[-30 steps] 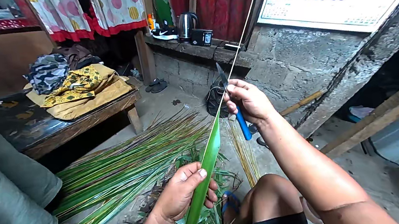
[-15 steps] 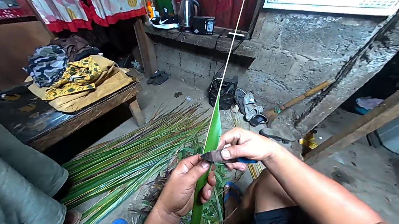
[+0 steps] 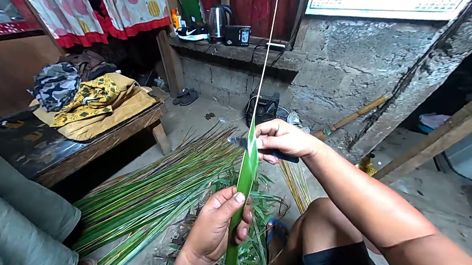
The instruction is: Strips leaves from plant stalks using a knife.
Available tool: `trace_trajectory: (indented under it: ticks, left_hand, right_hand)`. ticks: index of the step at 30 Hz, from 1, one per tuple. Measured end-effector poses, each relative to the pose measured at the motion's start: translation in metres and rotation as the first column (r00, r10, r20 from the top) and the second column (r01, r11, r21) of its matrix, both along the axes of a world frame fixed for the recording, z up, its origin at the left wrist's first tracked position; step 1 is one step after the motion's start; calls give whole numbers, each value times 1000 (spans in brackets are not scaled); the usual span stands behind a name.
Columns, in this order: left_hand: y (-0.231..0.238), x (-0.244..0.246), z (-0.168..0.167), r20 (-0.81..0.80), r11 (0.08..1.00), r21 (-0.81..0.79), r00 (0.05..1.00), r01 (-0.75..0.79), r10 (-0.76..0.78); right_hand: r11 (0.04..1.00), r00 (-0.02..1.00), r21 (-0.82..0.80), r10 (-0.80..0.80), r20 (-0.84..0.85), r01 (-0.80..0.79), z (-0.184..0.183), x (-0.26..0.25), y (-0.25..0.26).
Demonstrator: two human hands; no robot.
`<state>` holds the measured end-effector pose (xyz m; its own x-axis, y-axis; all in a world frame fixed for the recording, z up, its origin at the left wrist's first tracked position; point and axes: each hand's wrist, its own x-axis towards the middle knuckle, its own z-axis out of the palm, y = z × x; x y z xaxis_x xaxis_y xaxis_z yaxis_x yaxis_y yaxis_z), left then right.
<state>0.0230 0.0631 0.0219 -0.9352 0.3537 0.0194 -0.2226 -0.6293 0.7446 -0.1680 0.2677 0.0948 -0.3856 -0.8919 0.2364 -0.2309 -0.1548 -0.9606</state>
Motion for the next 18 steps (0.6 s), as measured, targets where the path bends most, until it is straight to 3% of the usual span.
trace_trajectory:
  ticks: [3,7,10,14,16,18]
  left_hand:
    - [0,0,0,-5,1000,15,1000,6,-6]
    - [-1,0,-2,14,1000,-8,1000,4,-4]
    - [0,-2,-6,22,999,-41,999,24,-23]
    - [-1,-4,-13,14,992,-108,998,65,-64]
    - [2,-3,-11,17,988,-154,1000,-10,13]
    - [1,-2,-10,18,985,-154,996,-81,85]
  right_hand:
    - [992,993,-49,-119,1,119,12,-10,2]
    - [923,927,-124,-345,144,363,24,-14,1]
    - [919,915,-123,-346,205,375,32,-9,-2]
    - [811,798,-84,-543,260,579,48,-19,-8]
    - [807,785,-13,-571,240,590,47,-17,-5]
    - [861,844,60,-507,175,505,31,2,2]
